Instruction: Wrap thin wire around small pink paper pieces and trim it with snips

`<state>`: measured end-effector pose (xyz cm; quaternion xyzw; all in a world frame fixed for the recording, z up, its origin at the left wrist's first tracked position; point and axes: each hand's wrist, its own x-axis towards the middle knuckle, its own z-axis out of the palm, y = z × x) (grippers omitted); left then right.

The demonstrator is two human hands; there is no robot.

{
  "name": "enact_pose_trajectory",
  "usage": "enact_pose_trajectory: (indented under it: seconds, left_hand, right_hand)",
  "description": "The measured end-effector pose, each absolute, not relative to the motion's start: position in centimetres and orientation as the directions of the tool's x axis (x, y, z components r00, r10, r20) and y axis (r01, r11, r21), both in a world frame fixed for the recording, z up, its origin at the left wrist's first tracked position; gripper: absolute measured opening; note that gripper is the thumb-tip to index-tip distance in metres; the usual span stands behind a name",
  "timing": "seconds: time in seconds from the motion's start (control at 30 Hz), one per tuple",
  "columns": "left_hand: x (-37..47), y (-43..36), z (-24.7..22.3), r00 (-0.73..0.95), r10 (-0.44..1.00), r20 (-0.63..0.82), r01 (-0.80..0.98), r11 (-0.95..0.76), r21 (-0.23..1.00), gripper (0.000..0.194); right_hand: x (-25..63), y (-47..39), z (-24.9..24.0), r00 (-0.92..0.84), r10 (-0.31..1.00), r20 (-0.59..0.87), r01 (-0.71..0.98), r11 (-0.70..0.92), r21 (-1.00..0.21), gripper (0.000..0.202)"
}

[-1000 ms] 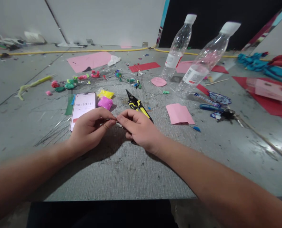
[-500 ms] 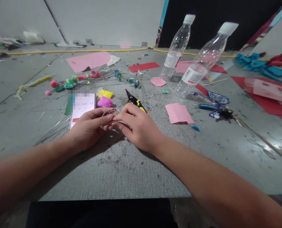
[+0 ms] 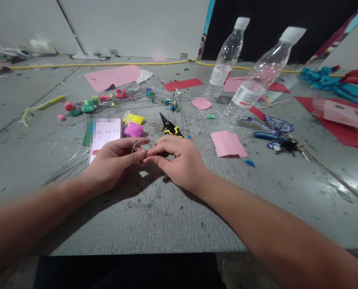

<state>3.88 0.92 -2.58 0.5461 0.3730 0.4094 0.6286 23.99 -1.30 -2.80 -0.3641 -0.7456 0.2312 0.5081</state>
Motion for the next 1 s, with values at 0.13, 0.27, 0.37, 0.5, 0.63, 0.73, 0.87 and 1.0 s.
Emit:
enact_pose_trajectory:
  seconds: [0.13,0.27,0.37,0.5,0.63,0.73,0.87,1.0]
  left_hand:
    - [3.9,0.8,-2.4,0.393,0.919,-0.003,-0.092,0.043,0.995,0.034]
    - [4.0,0.5,-2.4,0.416,0.906,0.075,-0.151,-0.012,0.988,0.026]
    - [4.1,0.3,-2.3,0.426,0.893,0.148,-0.178,-0.077,0.981,0.021]
    - [4.0,0.2,-2.2,0.415,0.889,0.194,-0.133,-0.151,0.979,0.021]
    - [4.0,0.4,-1.9,0.421,0.878,0.229,-0.086,-0.213,0.973,0.022]
    - [4.1,0.4,-1.7,0.445,0.871,0.206,-0.036,-0.213,0.976,0.021]
    - [4.3,0.4,-1.7,0.398,0.911,0.111,-0.035,-0.106,0.994,0.022]
    - [4.3,0.4,-1.8,0.398,0.917,-0.023,-0.187,0.105,0.977,0.025]
  right_hand:
    - [23.6,-1.6,-2.6,-0.187,0.847,0.498,0.207,0.53,-0.823,0.015]
    - [23.1,-1.9,-2.7,-0.11,0.908,0.404,0.076,0.413,-0.908,0.029]
    - [22.8,-1.9,-2.6,-0.089,0.935,0.343,-0.016,0.343,-0.939,0.042]
    - [22.8,-1.7,-2.4,-0.142,0.96,0.24,-0.056,0.234,-0.971,0.041]
    - [22.9,-1.6,-2.2,-0.164,0.973,0.165,-0.063,0.157,-0.986,0.039]
    - [23.0,-1.7,-2.3,-0.155,0.979,0.129,-0.037,0.125,-0.991,0.032]
    - [23.2,-1.4,-2.8,-0.17,0.975,0.146,-0.035,0.142,-0.989,0.03]
    - [23.4,-0.9,-3.3,-0.265,0.944,0.194,-0.114,0.169,-0.979,0.037]
